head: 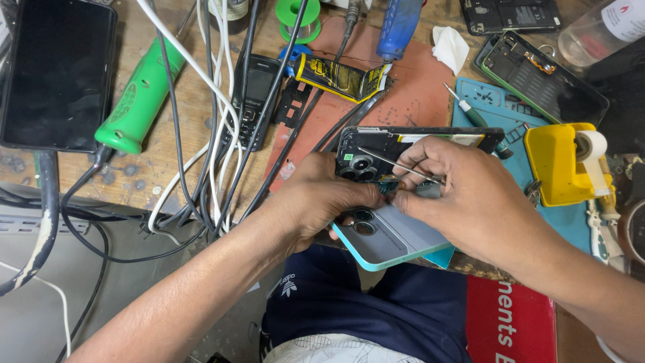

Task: The person pries open the back cover of a teal smartphone using a metal pry tool, works around the camera module and battery area, then presses the cover back into place. They press the edges of the phone, wipe the screen with a cloth, and continue pressing the frame edges.

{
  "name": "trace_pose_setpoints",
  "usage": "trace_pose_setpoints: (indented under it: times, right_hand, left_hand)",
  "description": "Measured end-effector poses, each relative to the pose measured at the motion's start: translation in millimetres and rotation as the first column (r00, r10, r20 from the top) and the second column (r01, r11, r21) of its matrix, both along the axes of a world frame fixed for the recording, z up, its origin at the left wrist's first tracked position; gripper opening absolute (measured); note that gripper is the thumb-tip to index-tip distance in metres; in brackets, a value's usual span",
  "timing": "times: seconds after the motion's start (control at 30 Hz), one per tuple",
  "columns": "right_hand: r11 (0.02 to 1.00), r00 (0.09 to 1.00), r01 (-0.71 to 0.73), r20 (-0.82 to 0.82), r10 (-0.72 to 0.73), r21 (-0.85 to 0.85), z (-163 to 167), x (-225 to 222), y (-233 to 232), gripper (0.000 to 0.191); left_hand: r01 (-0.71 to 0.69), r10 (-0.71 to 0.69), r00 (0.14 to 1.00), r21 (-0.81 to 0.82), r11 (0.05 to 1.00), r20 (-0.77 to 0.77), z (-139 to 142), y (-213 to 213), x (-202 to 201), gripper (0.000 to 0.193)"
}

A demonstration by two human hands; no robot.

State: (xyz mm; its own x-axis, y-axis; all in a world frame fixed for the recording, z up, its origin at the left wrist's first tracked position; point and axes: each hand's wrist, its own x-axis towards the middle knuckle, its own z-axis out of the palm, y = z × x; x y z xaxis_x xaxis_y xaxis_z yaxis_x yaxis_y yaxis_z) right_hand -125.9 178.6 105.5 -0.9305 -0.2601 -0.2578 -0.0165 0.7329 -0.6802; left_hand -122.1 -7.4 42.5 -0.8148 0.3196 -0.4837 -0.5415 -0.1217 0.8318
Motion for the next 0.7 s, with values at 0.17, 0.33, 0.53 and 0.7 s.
trace_pose_setpoints:
  times: [0.17,0.33,0.53,0.7]
  right_hand:
    - [0.997,1.0,0.004,-0.003,-0.004,0.075,1.2,-0.2,4.0,0.031]
    - [0.979,0.989,0.089,-0.131,-0.065,0.183,12.2,8.0,20.2,0.027]
    - [0.996,0.923,-0.063,-0.383,0.035,-0.062,24.0,12.7,37.8,0.031]
    - [0.875,0.765,-0.465,-0.436,0.474,0.135,11.3,-2.6,30.6,0.02]
  left_hand:
    - [-0.03,0.03,0.999,-0.017,0.999,0.043,1.3,1.4,0.7,0.032]
    - [-0.014,0.015,0.999,0.045,0.999,-0.034,-2.1,0.4,0.2,0.03]
    - [-0.007,0.007,0.999,-0.011,1.0,-0.033,-5.2,1.5,-1.1,0.029]
    - [-0.015,0.015,1.0,-0.004,1.0,0.0,-1.5,0.9,0.1,0.029]
